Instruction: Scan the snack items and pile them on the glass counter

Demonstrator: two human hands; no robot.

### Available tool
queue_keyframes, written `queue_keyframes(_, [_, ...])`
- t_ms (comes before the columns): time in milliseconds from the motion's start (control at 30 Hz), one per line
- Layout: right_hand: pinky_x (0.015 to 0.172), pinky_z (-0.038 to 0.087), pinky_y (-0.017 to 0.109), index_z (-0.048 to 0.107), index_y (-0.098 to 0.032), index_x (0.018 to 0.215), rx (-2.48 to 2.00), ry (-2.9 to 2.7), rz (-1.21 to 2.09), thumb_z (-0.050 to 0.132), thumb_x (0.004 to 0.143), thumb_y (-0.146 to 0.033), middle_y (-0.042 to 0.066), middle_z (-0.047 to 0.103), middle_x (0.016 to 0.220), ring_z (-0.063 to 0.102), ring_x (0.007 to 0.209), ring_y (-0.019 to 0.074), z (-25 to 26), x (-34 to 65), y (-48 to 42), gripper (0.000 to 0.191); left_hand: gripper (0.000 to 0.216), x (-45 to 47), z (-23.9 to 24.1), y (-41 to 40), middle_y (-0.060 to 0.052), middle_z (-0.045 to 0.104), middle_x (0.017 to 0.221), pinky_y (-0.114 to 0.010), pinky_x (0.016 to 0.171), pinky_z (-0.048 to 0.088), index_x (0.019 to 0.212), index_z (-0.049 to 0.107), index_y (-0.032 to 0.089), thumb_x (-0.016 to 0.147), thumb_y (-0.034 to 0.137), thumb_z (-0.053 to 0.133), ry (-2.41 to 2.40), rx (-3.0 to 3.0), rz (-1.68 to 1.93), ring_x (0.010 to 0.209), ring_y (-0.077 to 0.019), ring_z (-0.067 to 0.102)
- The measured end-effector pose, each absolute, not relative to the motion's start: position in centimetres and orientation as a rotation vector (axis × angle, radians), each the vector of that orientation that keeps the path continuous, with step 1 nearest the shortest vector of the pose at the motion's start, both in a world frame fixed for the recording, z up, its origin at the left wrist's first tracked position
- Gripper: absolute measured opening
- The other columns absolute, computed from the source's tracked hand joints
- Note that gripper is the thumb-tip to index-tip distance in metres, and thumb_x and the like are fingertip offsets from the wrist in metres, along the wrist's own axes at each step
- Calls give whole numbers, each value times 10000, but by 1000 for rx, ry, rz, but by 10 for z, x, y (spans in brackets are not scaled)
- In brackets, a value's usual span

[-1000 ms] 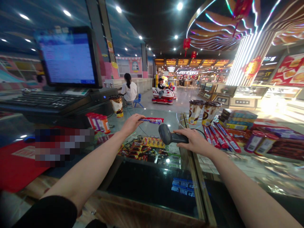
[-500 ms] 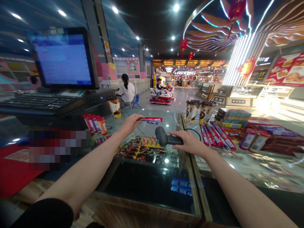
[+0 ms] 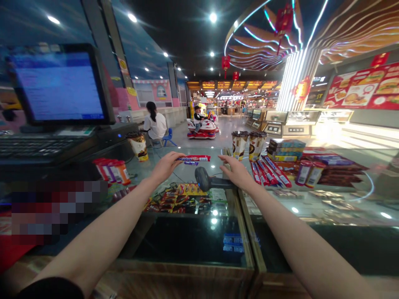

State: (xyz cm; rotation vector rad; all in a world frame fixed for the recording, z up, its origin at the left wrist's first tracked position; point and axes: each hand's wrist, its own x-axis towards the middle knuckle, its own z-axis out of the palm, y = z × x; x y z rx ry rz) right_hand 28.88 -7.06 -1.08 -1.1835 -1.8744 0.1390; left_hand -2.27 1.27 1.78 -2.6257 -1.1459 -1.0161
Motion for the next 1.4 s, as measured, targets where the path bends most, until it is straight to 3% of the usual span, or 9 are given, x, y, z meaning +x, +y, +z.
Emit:
queue_keyframes(233, [852, 537, 392, 587, -239, 1297, -1167, -1860, 153, 633, 845, -285, 78, 684, 1211, 661, 1027, 221, 3, 280, -66, 457, 276, -4, 29, 1, -54, 657, 1132, -348, 941, 473, 1191, 649, 260, 929, 254, 560, -1024, -2685, -1008, 1066, -214, 602])
queue_keyframes(467, [834, 524, 353, 639, -237, 1124, -1140, -1806, 161, 638, 846, -261, 29, 728, 970, 682, 916, 190, 11, 279, -75, 279, 276, 12, 35, -4, -58, 650, 1144, -357, 977, 467, 1193, 642, 255, 939, 258, 535, -953, -2736, -1024, 1084, -210, 597])
queue_keyframes(733, [805, 512, 343, 661, -220, 1019, -1173, -1771, 62, 665, 820, -201, 32, 712, 932, 672, 873, 192, 10, 297, -90, 200, 257, 39, 46, 4, -78, 585, 1188, -397, 1025, 460, 1154, 660, 230, 917, 250, 563, -826, -2733, -1008, 1121, -222, 572])
queue_keyframes(933, [761, 503, 313, 671, -204, 979, -1155, -1731, -75, 676, 828, -206, 48, 682, 935, 637, 845, 180, 8, 323, -99, 151, 285, 75, 63, 0, -85, 615, 1182, -406, 1009, 469, 1173, 644, 211, 892, 205, 599, -871, -2750, -901, 1112, -238, 585])
queue_keyframes(1233, [792, 482, 330, 642, -221, 1153, -1246, -1672, -94, 650, 828, -198, 41, 667, 947, 628, 867, 199, 9, 367, -128, 326, 273, 141, 72, -11, -63, 559, 1258, -326, 913, 495, 1181, 649, 252, 919, 302, 593, -1045, -2704, -736, 1071, -215, 612])
queue_keyframes(1400, [823, 472, 336, 665, -230, 1099, -1281, -1708, -117, 608, 866, -215, 44, 636, 944, 610, 883, 204, 6, 389, -143, 240, 276, 180, 69, -16, -76, 524, 1244, -310, 888, 484, 1180, 661, 264, 919, 319, 590, -1040, -2641, -602, 1106, -224, 571])
